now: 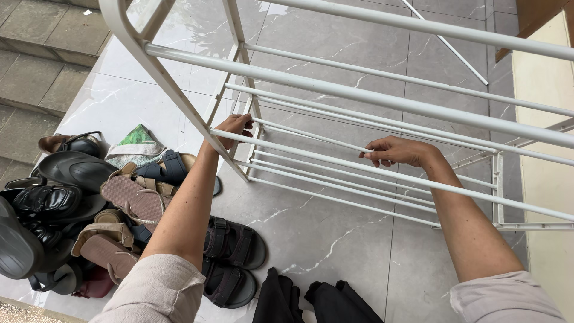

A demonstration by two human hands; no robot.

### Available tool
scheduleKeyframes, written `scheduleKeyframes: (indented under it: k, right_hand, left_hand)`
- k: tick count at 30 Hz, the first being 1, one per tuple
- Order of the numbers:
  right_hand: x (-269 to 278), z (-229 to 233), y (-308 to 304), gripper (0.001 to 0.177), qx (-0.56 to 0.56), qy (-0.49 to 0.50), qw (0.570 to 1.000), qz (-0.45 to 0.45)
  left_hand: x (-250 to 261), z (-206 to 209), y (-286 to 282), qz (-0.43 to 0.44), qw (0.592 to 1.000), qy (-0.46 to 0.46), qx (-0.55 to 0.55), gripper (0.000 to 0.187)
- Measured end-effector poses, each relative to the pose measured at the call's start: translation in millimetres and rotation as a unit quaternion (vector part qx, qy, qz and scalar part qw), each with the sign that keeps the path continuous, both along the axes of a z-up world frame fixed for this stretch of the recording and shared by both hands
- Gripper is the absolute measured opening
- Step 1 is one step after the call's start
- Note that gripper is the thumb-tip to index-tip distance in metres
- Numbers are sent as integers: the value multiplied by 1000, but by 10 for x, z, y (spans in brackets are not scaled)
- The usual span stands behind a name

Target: The person assembles a white metal shoe rack by inserting horizontal bars into the frame slots. They adjust the bars to ensure they are seated correctly and secure the structure by hand.

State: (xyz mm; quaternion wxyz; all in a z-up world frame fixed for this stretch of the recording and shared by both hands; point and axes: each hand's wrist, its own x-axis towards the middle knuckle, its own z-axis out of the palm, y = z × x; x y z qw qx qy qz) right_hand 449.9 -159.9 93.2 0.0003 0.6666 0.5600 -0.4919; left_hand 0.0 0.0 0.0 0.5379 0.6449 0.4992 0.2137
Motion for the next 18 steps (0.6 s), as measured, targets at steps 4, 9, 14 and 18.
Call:
scheduleKeyframes:
  k: [4,9,14,18]
  right_hand:
    - [-129,-13,52,49,19,-8,1000,0]
    - [-350,-169,164,43,116,0,993,20]
    - [-729,-315,341,39,152,25,988,22]
    - [-1078,-400,430,38,259,20,965,36]
  left_hand:
    - [47,217,-120,135,977,-58,-155,42]
    - [223,434,-131,156,960,-85,-217,28]
    - [202,299,-31,151,952,-117,-237,21]
    - [193,227,6,159,948,-127,-245,19]
